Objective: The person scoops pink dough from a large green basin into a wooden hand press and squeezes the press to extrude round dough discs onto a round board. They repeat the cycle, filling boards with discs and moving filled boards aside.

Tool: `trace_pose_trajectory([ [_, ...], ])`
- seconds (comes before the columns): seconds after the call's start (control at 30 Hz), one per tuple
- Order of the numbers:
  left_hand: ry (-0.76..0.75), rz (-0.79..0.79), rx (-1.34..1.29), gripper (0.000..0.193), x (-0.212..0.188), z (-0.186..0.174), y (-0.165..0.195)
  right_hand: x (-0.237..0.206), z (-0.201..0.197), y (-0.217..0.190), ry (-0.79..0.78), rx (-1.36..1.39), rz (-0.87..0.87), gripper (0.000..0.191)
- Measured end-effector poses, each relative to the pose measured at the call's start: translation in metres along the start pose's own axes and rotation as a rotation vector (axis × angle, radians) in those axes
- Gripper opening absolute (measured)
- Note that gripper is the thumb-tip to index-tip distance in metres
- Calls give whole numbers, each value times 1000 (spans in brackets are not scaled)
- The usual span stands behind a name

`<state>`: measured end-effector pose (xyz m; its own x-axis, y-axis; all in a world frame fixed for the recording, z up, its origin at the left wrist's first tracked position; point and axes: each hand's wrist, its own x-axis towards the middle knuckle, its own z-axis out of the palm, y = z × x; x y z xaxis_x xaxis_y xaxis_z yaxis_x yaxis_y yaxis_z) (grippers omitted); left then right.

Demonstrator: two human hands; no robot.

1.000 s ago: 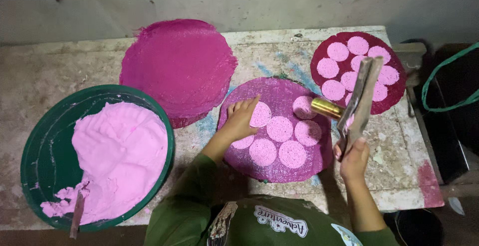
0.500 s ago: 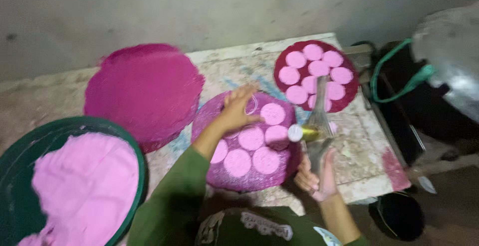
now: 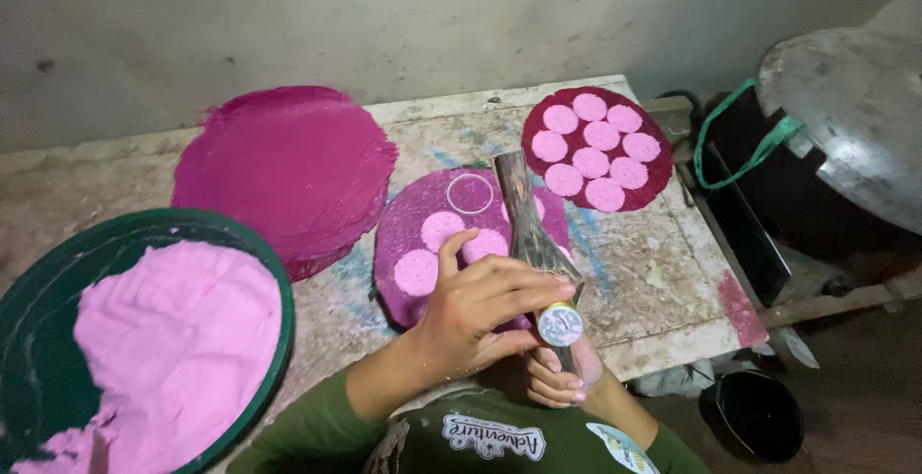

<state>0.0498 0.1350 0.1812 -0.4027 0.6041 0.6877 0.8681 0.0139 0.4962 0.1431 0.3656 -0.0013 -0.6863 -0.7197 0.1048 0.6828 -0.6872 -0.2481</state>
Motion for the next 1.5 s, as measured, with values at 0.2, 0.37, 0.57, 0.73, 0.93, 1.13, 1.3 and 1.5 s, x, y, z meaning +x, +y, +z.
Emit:
trace_pose_trajectory([
  [0.2,36,12,56,50,-28,-39,24,24,20,30,-65,-48,70,78],
  [0.37,-11,-134,127,69,-77,-74,34,59,40,44,122,-297,29,85],
  [0.57,-426,-624,215,63,-164,-113,1,125,118,49,204,-1966,-170,65],
  [0.73,-668,-59,428,19,-212,-108,13,210,187,72,-363,-2385,-228,60],
  [0.93,-709,-492,125,21,-251,-209,47,284,197,90,-829,-2105,-21,56],
  [1.13,-797,-657,11,27,-253,-276,67,282,202,132,-680,-1604,382,51],
  [1.3,-579,-749,-302,39,-313,-380,47,295,195,109,-656,-2103,38,45],
  [1.5,-120,-1058,-1210,49,-425,-310,-18,370,169,98,-1016,-2876,-772,30],
])
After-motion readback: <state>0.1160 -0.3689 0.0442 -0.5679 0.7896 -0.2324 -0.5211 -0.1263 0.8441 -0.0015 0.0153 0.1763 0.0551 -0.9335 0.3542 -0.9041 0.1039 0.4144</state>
